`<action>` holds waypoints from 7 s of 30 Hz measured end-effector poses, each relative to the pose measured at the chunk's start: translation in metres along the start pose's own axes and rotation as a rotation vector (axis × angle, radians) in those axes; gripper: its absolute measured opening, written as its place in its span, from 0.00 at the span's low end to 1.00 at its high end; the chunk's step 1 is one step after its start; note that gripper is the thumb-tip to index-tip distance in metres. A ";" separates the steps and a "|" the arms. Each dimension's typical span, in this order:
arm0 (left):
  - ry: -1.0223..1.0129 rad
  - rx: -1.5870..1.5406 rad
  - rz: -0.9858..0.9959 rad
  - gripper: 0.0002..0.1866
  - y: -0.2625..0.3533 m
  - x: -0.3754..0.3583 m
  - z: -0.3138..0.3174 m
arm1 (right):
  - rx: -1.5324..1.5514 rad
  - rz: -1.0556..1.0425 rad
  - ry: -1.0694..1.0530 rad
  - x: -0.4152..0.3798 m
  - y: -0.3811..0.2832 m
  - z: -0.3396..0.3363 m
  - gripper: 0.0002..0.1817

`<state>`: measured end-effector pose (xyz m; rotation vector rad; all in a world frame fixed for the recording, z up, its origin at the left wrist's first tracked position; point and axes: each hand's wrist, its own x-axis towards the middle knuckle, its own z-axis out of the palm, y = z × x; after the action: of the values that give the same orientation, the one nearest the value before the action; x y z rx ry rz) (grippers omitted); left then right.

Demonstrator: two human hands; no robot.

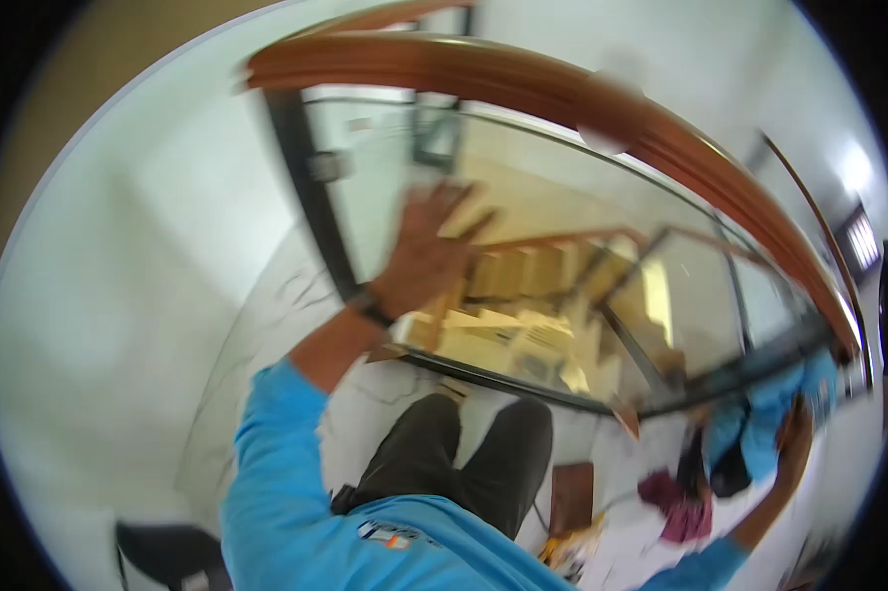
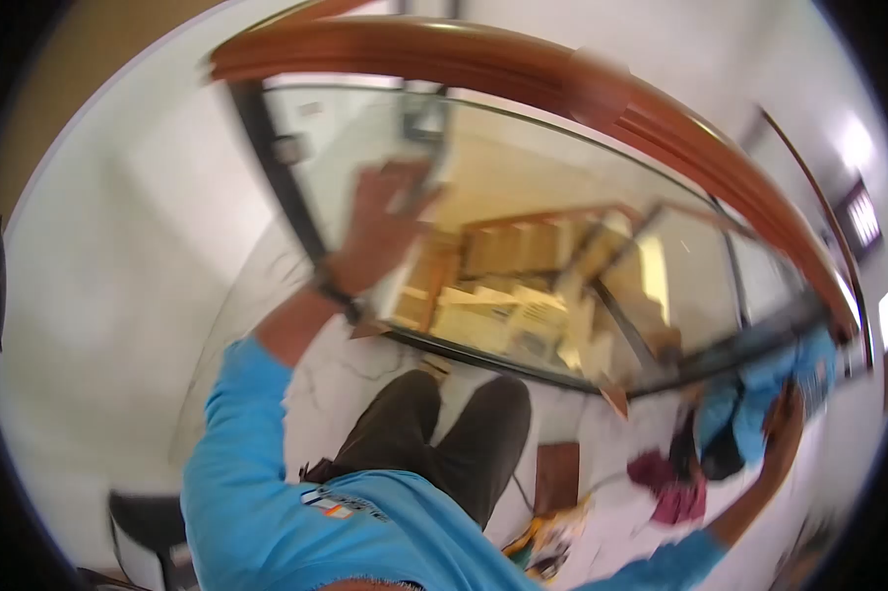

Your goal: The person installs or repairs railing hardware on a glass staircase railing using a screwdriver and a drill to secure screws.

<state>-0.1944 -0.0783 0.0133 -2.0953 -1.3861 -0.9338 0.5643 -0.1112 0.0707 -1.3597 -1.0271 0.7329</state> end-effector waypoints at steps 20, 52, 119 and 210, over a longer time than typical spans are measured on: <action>0.124 -0.410 0.014 0.35 -0.010 -0.017 0.003 | 0.460 0.226 -1.223 -0.314 -0.145 0.604 0.26; 0.276 -0.125 0.073 0.30 -0.013 -0.011 0.010 | 0.509 0.191 -1.107 -0.353 -0.103 0.731 0.20; 0.195 -0.024 0.046 0.39 -0.004 -0.007 0.001 | 1.237 0.686 -1.005 -0.380 -0.094 0.746 0.22; 0.314 -0.071 0.016 0.27 0.068 0.014 0.026 | 0.405 -0.209 -0.297 -0.171 0.093 0.392 0.11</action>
<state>-0.1208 -0.0778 0.0061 -1.9044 -1.1878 -1.2592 0.1537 -0.0884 -0.0797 -0.7975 -1.1574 0.9431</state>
